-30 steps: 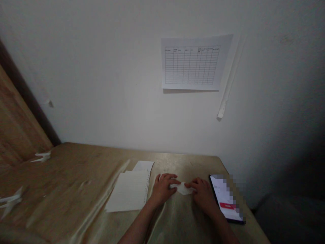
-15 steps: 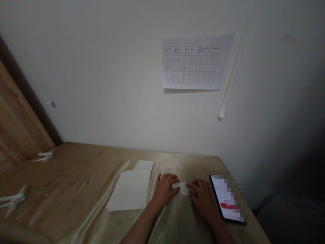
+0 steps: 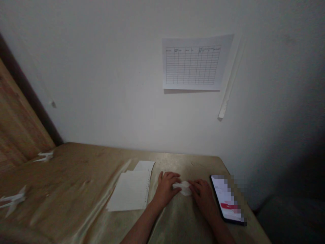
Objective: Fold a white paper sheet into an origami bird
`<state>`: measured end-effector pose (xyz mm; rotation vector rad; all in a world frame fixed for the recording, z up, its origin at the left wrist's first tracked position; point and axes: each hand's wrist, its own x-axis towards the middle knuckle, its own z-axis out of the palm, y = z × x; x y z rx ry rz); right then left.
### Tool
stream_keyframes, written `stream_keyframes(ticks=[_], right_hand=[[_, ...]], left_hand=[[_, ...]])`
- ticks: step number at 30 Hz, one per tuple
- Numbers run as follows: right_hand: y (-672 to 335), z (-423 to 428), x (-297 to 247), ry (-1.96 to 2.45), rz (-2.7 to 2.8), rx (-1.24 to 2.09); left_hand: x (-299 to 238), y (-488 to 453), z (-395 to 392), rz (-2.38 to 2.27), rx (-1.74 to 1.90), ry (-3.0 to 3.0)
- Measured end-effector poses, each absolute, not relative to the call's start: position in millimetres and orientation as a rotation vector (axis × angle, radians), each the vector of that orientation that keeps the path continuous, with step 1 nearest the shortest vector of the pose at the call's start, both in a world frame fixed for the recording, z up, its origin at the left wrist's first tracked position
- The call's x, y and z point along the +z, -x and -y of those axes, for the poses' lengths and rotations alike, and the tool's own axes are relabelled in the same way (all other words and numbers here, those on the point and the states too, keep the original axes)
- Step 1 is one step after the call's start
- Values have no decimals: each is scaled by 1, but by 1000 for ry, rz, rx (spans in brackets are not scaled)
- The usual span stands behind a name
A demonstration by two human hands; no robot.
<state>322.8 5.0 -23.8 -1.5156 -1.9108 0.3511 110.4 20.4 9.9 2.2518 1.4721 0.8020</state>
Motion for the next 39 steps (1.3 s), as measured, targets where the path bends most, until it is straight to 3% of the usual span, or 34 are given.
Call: stream_keyframes(ticks=[7,18,39], right_hand=[[-322,-4,-19,1463,1870,382],[-325,-2,-12,1440,1940,168],[-316,3,-3,1532,2029,279]], left_hand=[[8,-111,-21,-1450,880,-2240],[4,-109,-25,-1415,1050,-2218],[2,-111,-23,-1445,666,-2234]])
